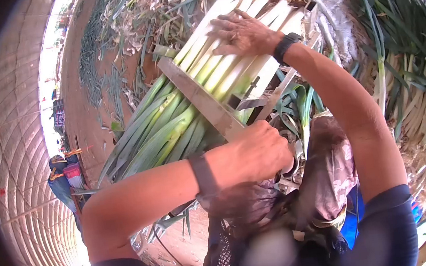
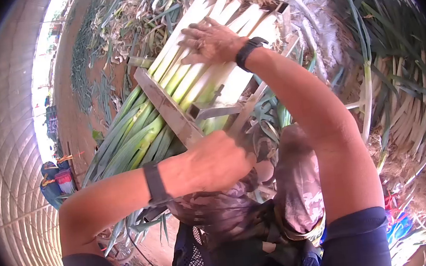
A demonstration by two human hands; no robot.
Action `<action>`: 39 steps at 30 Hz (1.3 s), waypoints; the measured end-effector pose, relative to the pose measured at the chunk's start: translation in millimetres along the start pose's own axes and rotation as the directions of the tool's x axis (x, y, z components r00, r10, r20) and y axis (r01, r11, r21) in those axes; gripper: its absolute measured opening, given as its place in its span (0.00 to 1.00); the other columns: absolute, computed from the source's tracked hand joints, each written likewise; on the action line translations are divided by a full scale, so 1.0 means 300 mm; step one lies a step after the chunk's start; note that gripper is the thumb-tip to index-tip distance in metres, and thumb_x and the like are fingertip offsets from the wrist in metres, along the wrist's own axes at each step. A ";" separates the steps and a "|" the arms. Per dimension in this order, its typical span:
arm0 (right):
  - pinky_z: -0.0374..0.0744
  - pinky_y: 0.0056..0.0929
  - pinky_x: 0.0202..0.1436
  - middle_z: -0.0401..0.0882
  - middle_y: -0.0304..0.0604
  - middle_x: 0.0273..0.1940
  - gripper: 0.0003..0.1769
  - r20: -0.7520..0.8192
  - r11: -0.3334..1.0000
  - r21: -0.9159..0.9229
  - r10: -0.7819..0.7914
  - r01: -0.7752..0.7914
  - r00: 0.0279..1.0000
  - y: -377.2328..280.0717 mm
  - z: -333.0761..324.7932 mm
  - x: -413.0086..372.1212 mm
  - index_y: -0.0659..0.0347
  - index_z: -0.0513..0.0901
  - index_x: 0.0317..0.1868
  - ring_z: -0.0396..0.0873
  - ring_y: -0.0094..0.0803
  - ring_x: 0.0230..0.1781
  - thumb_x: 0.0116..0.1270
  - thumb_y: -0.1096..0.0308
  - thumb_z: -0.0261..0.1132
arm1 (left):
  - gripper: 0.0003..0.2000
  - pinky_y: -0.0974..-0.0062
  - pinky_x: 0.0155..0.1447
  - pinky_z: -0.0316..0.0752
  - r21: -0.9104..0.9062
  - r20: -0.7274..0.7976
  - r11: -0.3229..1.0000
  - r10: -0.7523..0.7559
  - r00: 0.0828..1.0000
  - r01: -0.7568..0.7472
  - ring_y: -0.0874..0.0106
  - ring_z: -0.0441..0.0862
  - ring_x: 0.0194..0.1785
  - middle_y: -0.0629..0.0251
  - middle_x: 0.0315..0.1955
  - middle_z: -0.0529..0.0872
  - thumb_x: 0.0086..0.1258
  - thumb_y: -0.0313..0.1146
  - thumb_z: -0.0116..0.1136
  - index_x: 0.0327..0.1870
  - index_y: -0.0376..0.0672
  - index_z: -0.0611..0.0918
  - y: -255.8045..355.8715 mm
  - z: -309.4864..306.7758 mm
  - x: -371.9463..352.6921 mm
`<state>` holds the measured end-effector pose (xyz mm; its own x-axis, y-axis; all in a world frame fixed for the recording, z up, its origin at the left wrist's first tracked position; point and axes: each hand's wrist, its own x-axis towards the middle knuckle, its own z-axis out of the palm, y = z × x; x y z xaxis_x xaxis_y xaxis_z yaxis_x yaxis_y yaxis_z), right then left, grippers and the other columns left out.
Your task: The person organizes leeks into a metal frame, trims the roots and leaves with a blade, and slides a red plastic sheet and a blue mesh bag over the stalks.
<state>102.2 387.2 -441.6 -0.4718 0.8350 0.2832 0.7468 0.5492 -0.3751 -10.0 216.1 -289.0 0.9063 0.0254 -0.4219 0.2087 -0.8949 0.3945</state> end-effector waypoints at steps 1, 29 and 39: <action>0.45 0.50 0.83 0.57 0.43 0.79 0.39 -0.007 1.000 0.005 0.013 -0.013 1.000 0.000 -0.001 -0.001 0.39 0.66 0.76 0.52 0.44 0.80 0.73 0.28 0.43 | 0.04 0.61 0.26 0.76 0.003 0.013 1.000 0.008 1.000 -0.008 0.56 0.84 0.23 0.55 0.19 0.84 0.55 0.31 0.60 0.28 0.40 0.81 -0.007 0.015 0.021; 0.80 0.41 0.58 0.86 0.55 0.47 0.30 0.038 0.969 0.183 0.160 -0.164 0.986 -0.111 -0.754 -0.436 0.59 0.78 0.65 0.84 0.47 0.51 0.65 0.55 0.67 | 0.13 0.54 0.37 0.79 0.240 -0.112 0.939 -0.226 0.968 0.247 0.48 0.84 0.30 0.49 0.24 0.85 0.66 0.41 0.55 0.36 0.40 0.86 -0.033 0.064 0.063; 0.82 0.38 0.55 0.84 0.51 0.52 0.26 0.054 0.938 0.323 0.113 -0.124 0.992 -0.046 -0.824 -0.345 0.63 0.81 0.61 0.84 0.42 0.52 0.70 0.54 0.65 | 0.11 0.56 0.31 0.78 0.116 -0.341 0.874 -0.411 0.846 0.471 0.52 0.84 0.26 0.52 0.19 0.82 0.63 0.39 0.56 0.26 0.42 0.79 0.012 0.128 0.054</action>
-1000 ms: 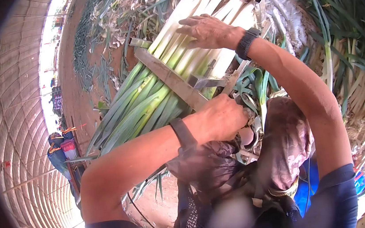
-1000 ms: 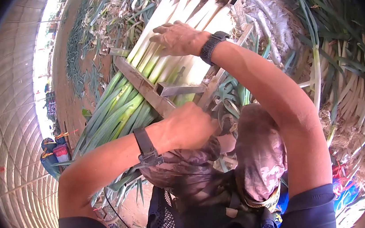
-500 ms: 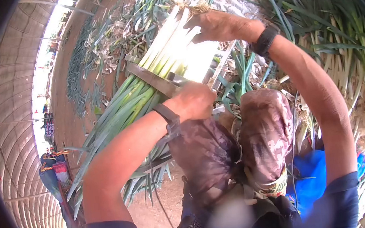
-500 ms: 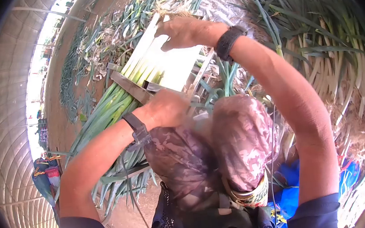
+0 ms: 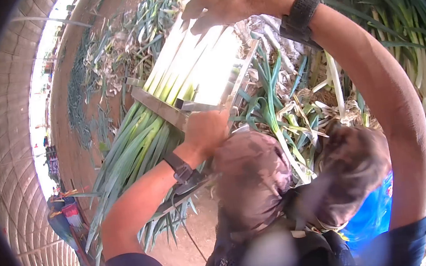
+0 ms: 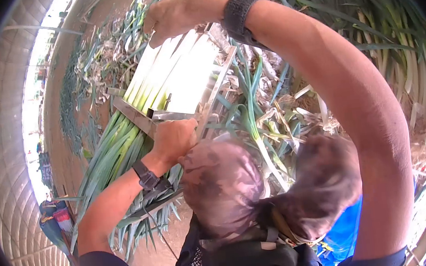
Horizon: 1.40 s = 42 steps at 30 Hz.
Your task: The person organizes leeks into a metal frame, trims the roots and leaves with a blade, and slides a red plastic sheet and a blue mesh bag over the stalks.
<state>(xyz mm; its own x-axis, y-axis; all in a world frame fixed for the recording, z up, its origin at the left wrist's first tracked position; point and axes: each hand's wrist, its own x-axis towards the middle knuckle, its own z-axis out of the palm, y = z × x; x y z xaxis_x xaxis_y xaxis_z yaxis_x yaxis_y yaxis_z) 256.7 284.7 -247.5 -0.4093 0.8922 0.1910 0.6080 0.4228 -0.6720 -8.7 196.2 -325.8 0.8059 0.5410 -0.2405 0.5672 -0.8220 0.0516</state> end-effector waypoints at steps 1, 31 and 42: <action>0.82 0.38 0.55 0.84 0.51 0.52 0.26 0.017 1.000 0.013 -0.006 0.005 1.000 0.022 0.025 0.025 0.63 0.81 0.61 0.84 0.42 0.52 0.70 0.54 0.65 | 0.10 0.57 0.31 0.78 0.024 0.062 0.999 -0.024 0.998 0.022 0.53 0.84 0.25 0.53 0.20 0.83 0.62 0.39 0.57 0.27 0.42 0.79 0.009 -0.009 -0.003; 0.62 0.41 0.77 0.75 0.54 0.66 0.44 0.406 0.664 0.725 -0.201 -0.180 0.892 -0.169 0.658 0.125 0.61 0.74 0.69 0.70 0.42 0.69 0.72 0.29 0.51 | 0.25 0.59 0.60 0.74 -0.226 -0.699 0.972 -0.204 0.685 0.059 0.58 0.83 0.50 0.55 0.49 0.84 0.58 0.30 0.65 0.60 0.39 0.80 0.033 0.069 -0.203; 0.56 0.37 0.79 0.79 0.48 0.63 0.44 0.316 0.700 0.675 0.014 -0.235 0.949 -0.184 0.696 0.101 0.65 0.73 0.70 0.68 0.36 0.71 0.76 0.32 0.45 | 0.30 0.51 0.47 0.76 0.299 -0.048 0.548 -0.809 0.586 0.781 0.49 0.83 0.46 0.50 0.40 0.84 0.59 0.23 0.59 0.68 0.44 0.72 -0.208 -0.314 -0.981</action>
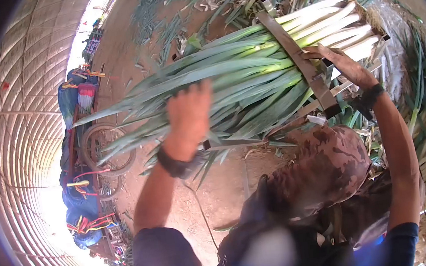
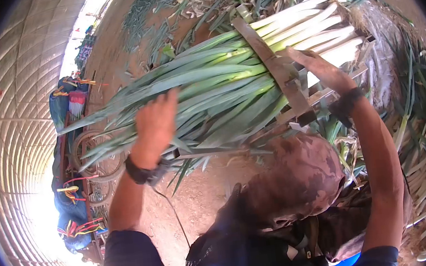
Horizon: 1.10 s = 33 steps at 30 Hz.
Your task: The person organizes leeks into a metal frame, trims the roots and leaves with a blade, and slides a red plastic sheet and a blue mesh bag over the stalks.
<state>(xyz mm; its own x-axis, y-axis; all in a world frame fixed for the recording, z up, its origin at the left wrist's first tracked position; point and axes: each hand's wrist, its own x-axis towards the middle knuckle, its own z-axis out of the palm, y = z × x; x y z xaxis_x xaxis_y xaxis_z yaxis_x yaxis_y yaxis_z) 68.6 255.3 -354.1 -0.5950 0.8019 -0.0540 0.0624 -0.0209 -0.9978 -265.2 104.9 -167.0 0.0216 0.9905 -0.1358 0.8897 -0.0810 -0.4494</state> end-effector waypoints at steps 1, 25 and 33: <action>0.56 0.37 0.79 0.79 0.46 0.63 0.43 0.051 1.000 0.005 -0.005 0.005 0.999 -0.090 0.023 -0.025 0.65 0.73 0.70 0.67 0.36 0.71 0.76 0.33 0.45 | 0.29 0.51 0.47 0.76 -0.135 -0.055 0.987 0.074 0.996 -0.081 0.47 0.83 0.44 0.49 0.39 0.85 0.58 0.24 0.60 0.65 0.43 0.74 -0.138 0.072 -0.042; 0.74 0.38 0.69 0.72 0.47 0.69 0.37 -0.256 0.991 -0.134 -0.015 -0.020 0.967 -0.018 -0.327 -0.407 0.52 0.72 0.72 0.75 0.38 0.66 0.73 0.38 0.57 | 0.27 0.56 0.73 0.66 -0.242 -0.559 0.790 0.361 0.746 -0.563 0.48 0.71 0.70 0.43 0.68 0.71 0.71 0.30 0.60 0.70 0.33 0.69 0.194 -0.248 -0.286; 0.86 0.33 0.31 0.79 0.45 0.58 0.23 -0.372 0.437 -0.220 0.789 -0.872 0.489 0.432 -0.441 -0.903 0.49 0.76 0.69 0.81 0.37 0.52 0.78 0.53 0.55 | 0.24 0.62 0.69 0.69 -0.656 -0.444 0.460 0.406 0.799 -0.598 0.56 0.76 0.66 0.47 0.62 0.79 0.69 0.31 0.65 0.65 0.35 0.77 0.617 -0.140 0.115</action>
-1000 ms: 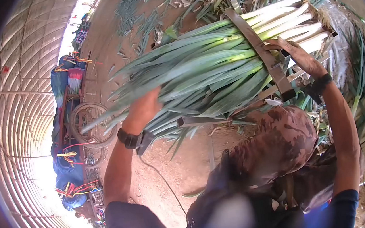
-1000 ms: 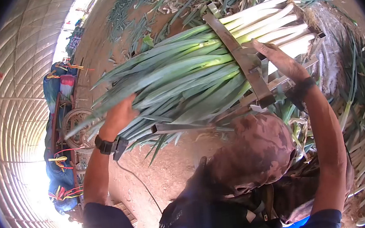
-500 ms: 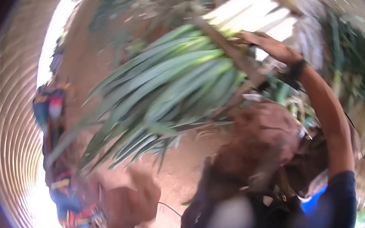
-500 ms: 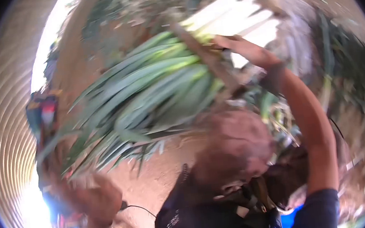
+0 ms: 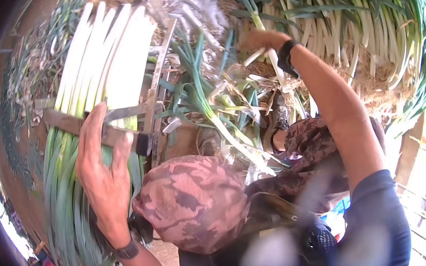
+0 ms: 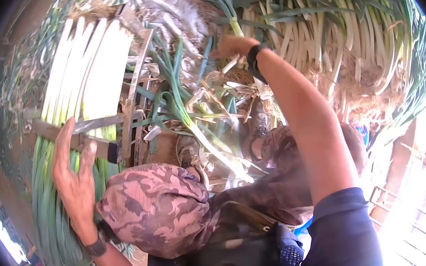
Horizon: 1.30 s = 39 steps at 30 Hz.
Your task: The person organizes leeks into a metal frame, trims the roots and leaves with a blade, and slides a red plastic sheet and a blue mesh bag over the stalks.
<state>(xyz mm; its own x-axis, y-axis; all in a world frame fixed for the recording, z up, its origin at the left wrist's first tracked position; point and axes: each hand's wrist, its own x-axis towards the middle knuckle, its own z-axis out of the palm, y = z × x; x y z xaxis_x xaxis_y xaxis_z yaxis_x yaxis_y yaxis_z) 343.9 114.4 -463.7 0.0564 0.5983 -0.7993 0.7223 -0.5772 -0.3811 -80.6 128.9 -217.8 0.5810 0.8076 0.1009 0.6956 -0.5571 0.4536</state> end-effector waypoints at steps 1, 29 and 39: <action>0.81 0.26 0.20 0.81 0.44 0.51 0.26 -0.013 0.981 0.195 -0.010 0.012 1.000 0.192 0.130 0.139 0.59 0.80 0.61 0.83 0.33 0.38 0.75 0.47 0.60 | 0.24 0.62 0.69 0.69 -0.006 0.020 1.000 0.009 1.000 -0.008 0.56 0.76 0.66 0.47 0.62 0.79 0.69 0.31 0.65 0.65 0.35 0.77 -0.016 0.019 0.035; 0.81 0.49 0.41 0.79 0.56 0.47 0.30 -0.509 0.971 0.239 0.114 0.013 0.853 -0.166 1.130 -0.130 0.64 0.73 0.55 0.83 0.54 0.44 0.59 0.56 0.71 | 0.10 0.73 0.29 0.66 0.512 -0.318 0.826 0.436 0.842 -0.235 0.74 0.79 0.22 0.69 0.23 0.83 0.65 0.29 0.68 0.45 0.37 0.86 -0.201 0.257 0.142; 0.83 0.40 0.47 0.87 0.52 0.37 0.35 -0.521 0.825 0.548 0.207 0.139 0.828 -0.179 0.259 0.187 0.68 0.81 0.50 0.86 0.42 0.39 0.51 0.48 0.76 | 0.10 0.67 0.40 0.70 0.524 -0.208 0.825 0.363 0.908 -0.209 0.65 0.83 0.34 0.61 0.33 0.87 0.64 0.25 0.67 0.46 0.35 0.85 -0.175 0.239 0.115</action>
<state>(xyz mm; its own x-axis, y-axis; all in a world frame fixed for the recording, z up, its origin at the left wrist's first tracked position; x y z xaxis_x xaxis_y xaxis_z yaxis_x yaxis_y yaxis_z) 254.6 135.6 -524.1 0.5554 0.6655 -0.4985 0.2255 -0.6976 -0.6801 -66.7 171.9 -301.6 0.6920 0.5717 0.4408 0.6741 -0.7302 -0.1111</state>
